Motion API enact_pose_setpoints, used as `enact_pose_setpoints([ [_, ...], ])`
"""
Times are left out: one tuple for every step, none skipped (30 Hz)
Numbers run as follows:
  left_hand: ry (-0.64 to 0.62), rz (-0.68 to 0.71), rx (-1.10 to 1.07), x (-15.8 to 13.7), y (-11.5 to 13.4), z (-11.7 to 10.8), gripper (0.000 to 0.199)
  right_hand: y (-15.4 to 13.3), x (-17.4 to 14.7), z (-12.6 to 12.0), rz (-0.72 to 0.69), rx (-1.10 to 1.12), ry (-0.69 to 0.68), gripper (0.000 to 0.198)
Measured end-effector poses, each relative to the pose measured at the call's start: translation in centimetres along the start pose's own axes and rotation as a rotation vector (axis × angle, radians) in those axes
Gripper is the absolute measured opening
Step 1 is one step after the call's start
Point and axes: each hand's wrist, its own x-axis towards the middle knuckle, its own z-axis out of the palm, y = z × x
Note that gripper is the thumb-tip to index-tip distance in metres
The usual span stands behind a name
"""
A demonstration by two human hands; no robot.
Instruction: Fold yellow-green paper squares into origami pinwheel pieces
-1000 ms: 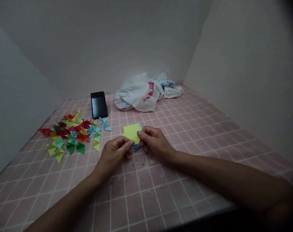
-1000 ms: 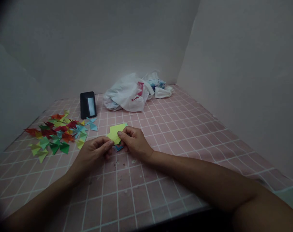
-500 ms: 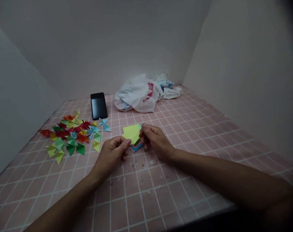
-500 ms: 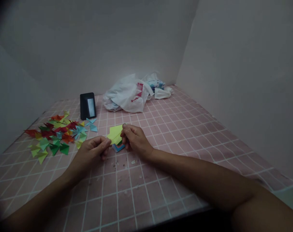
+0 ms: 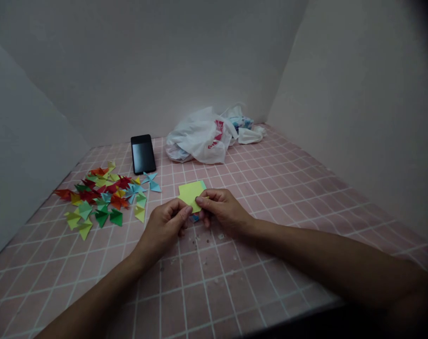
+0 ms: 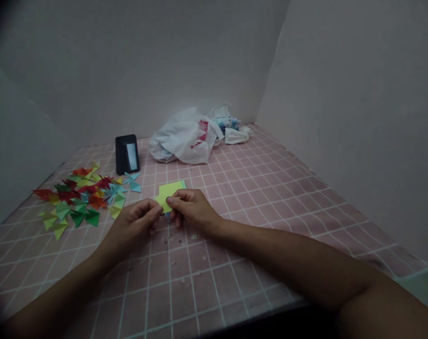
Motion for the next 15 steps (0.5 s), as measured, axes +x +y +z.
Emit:
enact_pose_setpoints([
  [0.005,-0.001,-0.003,0.02,-0.03,-0.02,0.028,-0.06,0.04,-0.05,-0.005,-0.005,0.013,0.026],
  [0.011,-0.001,-0.003,0.05,-0.07,-0.05,0.028,-0.13,0.08,-0.12,-0.014,-0.015,0.036,0.027],
  [0.019,-0.003,-0.001,0.06,-0.09,-0.09,0.028,-0.19,0.12,-0.18,-0.017,-0.027,0.054,0.027],
  [0.029,-0.008,0.002,0.08,-0.1,-0.14,0.028,-0.27,0.14,-0.25,-0.018,-0.034,0.066,0.028],
  [0.037,-0.014,0.006,0.08,-0.09,-0.2,0.029,-0.34,0.15,-0.3,-0.019,-0.041,0.071,0.028],
  [0.044,-0.022,0.01,0.09,-0.05,-0.29,0.029,-0.41,0.15,-0.34,-0.018,-0.046,0.069,0.03],
  [0.048,-0.028,0.015,0.09,-0.01,-0.4,0.031,-0.48,0.14,-0.36,-0.02,-0.051,0.066,0.031],
  [0.051,-0.032,0.022,0.11,0.06,-0.52,0.032,-0.54,0.13,-0.36,-0.028,-0.065,0.066,0.032],
  [0.053,-0.028,0.033,0.13,0.12,-0.63,0.033,-0.59,0.1,-0.34,-0.041,-0.088,0.072,0.033],
  [0.053,-0.019,0.05,0.16,0.18,-0.74,0.034,-0.62,0.08,-0.29,-0.053,-0.121,0.077,0.034],
  [0.054,-0.006,0.064,0.2,0.23,-0.81,0.034,-0.63,0.05,-0.23,-0.065,-0.16,0.079,0.033],
  [0.047,0.009,0.07,0.24,0.26,-0.84,0.032,-0.61,0.01,-0.16,-0.073,-0.198,0.075,0.032],
  [0.035,0.017,0.057,0.27,0.25,-0.81,0.029,-0.56,-0.02,-0.09,-0.07,-0.228,0.059,0.031],
  [0.015,0.015,0.028,0.29,0.2,-0.73,0.028,-0.48,-0.05,-0.02,-0.065,-0.24,0.038,0.031],
  [-0.002,0.007,-0.022,0.29,0.13,-0.61,0.027,-0.39,-0.07,0.04,-0.054,-0.228,0.016,0.032],
])
